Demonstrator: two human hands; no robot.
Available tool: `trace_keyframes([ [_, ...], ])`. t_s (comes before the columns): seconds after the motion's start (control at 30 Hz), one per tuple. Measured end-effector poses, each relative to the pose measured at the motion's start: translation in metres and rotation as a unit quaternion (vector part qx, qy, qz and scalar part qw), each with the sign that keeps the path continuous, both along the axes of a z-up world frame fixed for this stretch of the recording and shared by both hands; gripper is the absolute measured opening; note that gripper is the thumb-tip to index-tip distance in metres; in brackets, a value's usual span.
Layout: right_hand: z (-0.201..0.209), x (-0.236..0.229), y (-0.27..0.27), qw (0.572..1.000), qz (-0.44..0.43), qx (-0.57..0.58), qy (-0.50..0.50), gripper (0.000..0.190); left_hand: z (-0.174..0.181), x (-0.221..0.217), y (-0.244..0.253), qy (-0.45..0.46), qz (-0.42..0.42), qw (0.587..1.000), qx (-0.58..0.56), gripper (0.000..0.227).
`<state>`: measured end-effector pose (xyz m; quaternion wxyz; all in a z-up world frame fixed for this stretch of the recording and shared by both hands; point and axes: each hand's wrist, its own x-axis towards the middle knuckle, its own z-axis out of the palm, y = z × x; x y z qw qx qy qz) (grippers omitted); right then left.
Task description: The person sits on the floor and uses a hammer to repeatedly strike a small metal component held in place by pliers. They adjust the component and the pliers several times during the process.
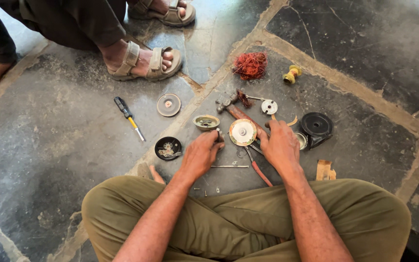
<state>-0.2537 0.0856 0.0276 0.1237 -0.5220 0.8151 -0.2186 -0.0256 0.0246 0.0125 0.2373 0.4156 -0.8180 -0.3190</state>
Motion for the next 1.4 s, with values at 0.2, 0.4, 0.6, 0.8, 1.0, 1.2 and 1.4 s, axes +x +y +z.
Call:
trace_keyframes([
  [0.2, -0.009, -0.001, 0.003, 1.0, 0.008, -0.005, 0.021, 0.033, 0.0, 0.0, 0.001, 0.028, -0.023, 0.999, -0.006, 0.016],
  [0.4, -0.037, -0.004, 0.002, 0.992, 0.065, 0.006, 0.104, 0.033, -0.004, 0.0, 0.005, 0.046, -0.04, 0.997, -0.048, 0.019],
  [0.6, -0.064, -0.011, -0.007, 0.991, 0.103, 0.053, 0.068, 0.039, -0.006, 0.004, 0.005, -0.008, -0.029, 0.999, -0.037, 0.015],
  [0.8, -0.076, -0.014, -0.01, 0.992, 0.122, 0.005, 0.02, 0.04, -0.008, 0.006, 0.004, 0.001, -0.039, 0.998, -0.051, 0.014],
  [1.0, -0.049, 0.0, -0.005, 0.987, 0.098, -0.042, -0.124, 0.034, -0.009, 0.006, 0.005, -0.008, -0.039, 0.997, -0.062, 0.015],
  [1.2, 0.065, 0.023, 0.041, 0.949, 0.037, 0.072, -0.305, 0.053, -0.014, 0.007, 0.003, -0.006, -0.03, 0.998, -0.058, 0.017],
  [1.4, 0.126, 0.05, 0.104, 0.983, 0.183, -0.016, -0.025, 0.067, -0.023, 0.004, 0.001, 0.012, -0.016, 0.997, -0.076, 0.021],
])
